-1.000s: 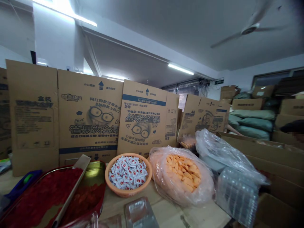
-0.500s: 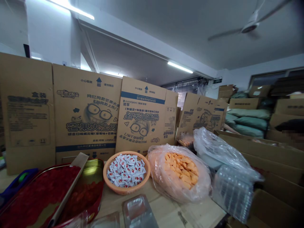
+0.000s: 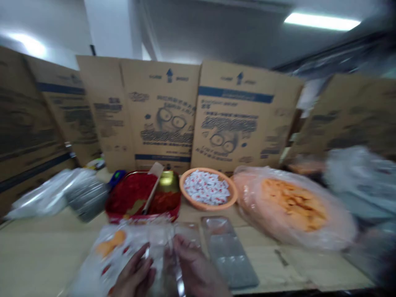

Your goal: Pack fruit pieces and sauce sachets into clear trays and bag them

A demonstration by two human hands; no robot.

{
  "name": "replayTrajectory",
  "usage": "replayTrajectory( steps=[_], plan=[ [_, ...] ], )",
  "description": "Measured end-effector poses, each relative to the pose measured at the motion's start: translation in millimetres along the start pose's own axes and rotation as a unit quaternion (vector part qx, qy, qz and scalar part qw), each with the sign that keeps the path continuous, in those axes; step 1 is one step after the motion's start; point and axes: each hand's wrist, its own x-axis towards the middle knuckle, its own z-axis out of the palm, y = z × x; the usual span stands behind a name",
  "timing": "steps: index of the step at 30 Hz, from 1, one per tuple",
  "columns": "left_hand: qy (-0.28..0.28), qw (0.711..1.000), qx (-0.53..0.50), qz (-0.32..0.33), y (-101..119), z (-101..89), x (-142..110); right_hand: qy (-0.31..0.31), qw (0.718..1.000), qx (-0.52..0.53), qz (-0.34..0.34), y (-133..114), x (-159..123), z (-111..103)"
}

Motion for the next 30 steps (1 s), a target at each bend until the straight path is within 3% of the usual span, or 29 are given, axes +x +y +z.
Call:
replayTrajectory(
  steps=[2, 4, 11, 16, 18, 22, 26, 30],
  plan=[
    [-0.084, 0.996, -0.012, -0.012, -2.4, -11.8, 12.5, 0.005, 0.999, -0.022, 0.025, -2.2, -2.4, 0.4],
    [-0.118, 0.993, -0.018, -0.01, -4.2, -23.4, 22.3, 0.003, 0.998, -0.049, 0.031, -5.1, -1.1, -1.9],
    [-0.114, 0.993, 0.0, 0.036, -9.6, -37.6, 33.7, -0.034, 0.98, -0.198, 0.007, -11.6, -1.1, -10.3],
    [-0.126, 0.991, 0.018, 0.039, -8.5, -38.9, 31.3, -0.073, 0.966, -0.241, 0.05, -17.2, -4.0, -12.2],
    [-0.14, 0.989, 0.013, 0.04, -7.7, -39.7, 27.6, -0.048, 0.967, -0.244, 0.059, -16.5, -2.2, -11.9],
    [-0.159, 0.985, 0.009, 0.067, -2.4, -48.2, 24.4, 0.079, 0.956, -0.282, 0.011, -13.0, 7.7, -21.0],
    [-0.058, 0.985, 0.003, 0.163, 13.0, -69.3, 39.4, 0.2, 0.908, -0.359, -0.079, -14.6, 26.9, -56.2],
    [0.068, 0.972, 0.014, 0.226, 23.2, -88.3, 67.9, 0.269, 0.796, -0.528, -0.122, -13.9, 51.9, -102.5]
  ],
)
